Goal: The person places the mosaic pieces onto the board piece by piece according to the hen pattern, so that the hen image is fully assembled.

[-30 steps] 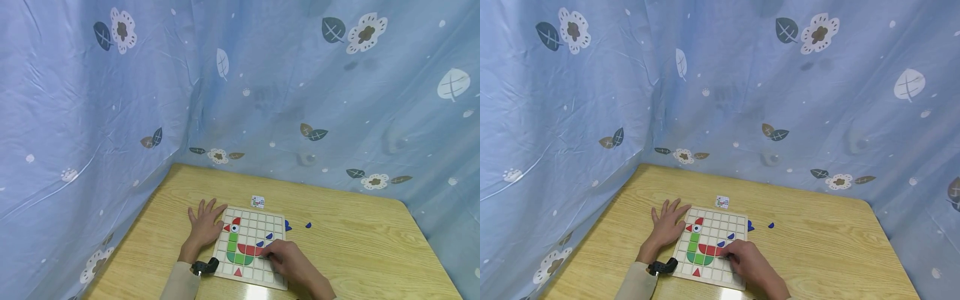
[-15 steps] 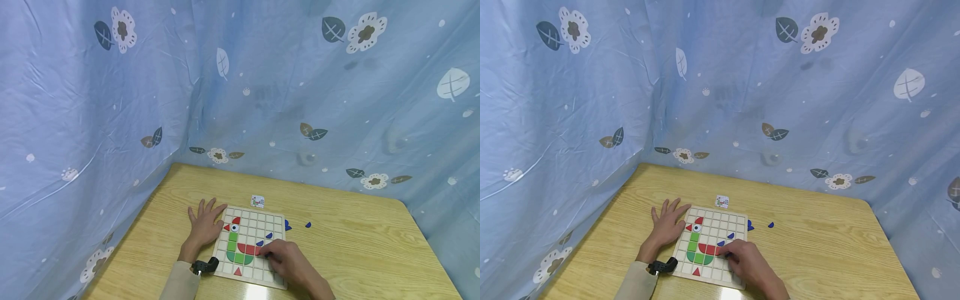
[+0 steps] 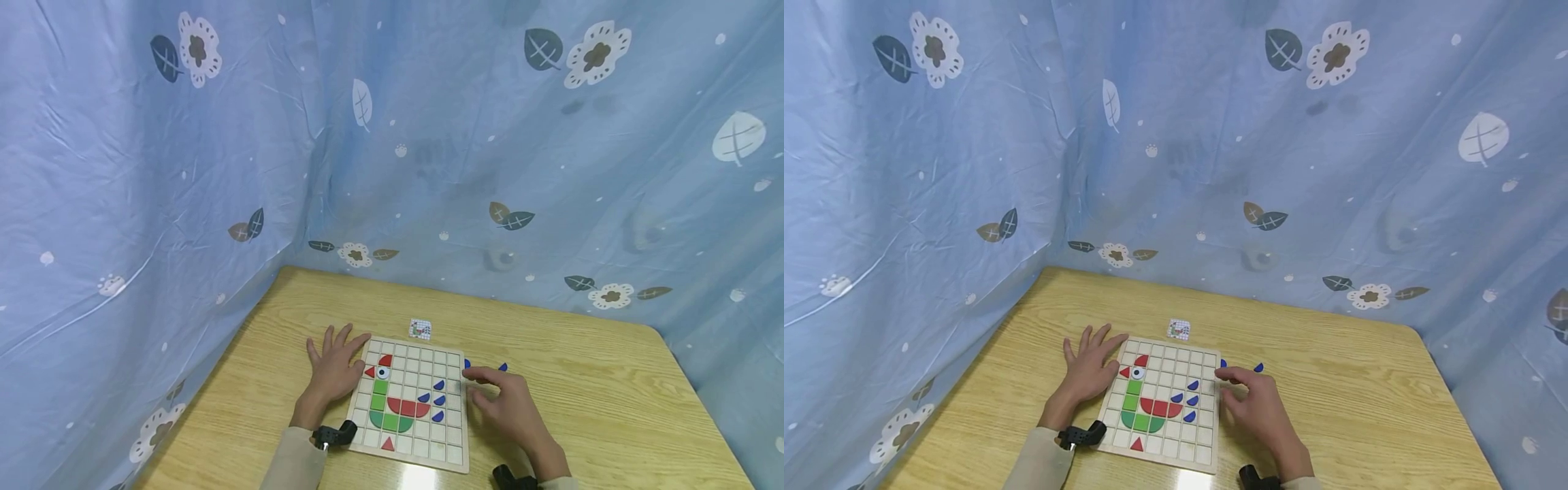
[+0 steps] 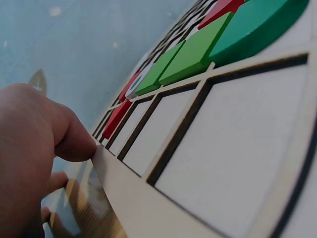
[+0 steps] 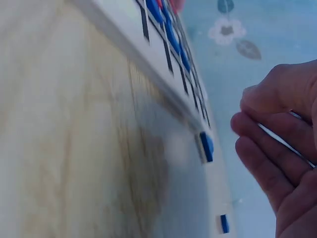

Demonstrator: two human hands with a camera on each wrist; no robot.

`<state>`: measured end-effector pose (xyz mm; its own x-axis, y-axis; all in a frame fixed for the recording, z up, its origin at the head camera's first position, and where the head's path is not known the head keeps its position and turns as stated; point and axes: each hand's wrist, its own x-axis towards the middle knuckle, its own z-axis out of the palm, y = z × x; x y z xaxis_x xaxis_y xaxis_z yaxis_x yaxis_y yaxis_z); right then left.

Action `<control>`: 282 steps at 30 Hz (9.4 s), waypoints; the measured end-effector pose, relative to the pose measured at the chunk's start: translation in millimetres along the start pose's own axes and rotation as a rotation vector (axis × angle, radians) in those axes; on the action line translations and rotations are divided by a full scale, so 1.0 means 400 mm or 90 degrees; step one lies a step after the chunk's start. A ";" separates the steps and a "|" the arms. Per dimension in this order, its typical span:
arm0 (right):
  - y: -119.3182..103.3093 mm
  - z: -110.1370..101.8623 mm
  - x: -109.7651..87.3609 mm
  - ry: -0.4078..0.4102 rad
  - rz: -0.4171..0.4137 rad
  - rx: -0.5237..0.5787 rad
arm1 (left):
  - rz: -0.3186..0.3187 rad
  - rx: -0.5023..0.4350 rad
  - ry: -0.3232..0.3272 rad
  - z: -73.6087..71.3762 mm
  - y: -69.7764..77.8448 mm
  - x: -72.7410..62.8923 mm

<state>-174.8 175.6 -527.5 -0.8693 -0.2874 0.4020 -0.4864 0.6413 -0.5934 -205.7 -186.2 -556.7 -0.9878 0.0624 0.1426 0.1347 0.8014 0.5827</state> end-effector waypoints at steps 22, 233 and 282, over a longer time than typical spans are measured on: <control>0.009 -0.058 -0.101 -0.057 0.111 0.007 | 0.004 -0.001 0.005 0.002 -0.002 -0.002; 0.084 -0.017 0.071 -0.095 0.107 0.105 | -0.004 0.007 0.005 0.002 -0.002 0.003; 0.063 -0.086 -0.119 -0.045 0.184 0.122 | -0.007 0.008 0.010 0.000 0.000 -0.002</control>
<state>-142.5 230.0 -537.4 -0.9740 -0.1669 0.1533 -0.2216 0.5603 -0.7981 -205.1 -186.1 -556.7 -0.9879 0.0447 0.1482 0.1228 0.8094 0.5743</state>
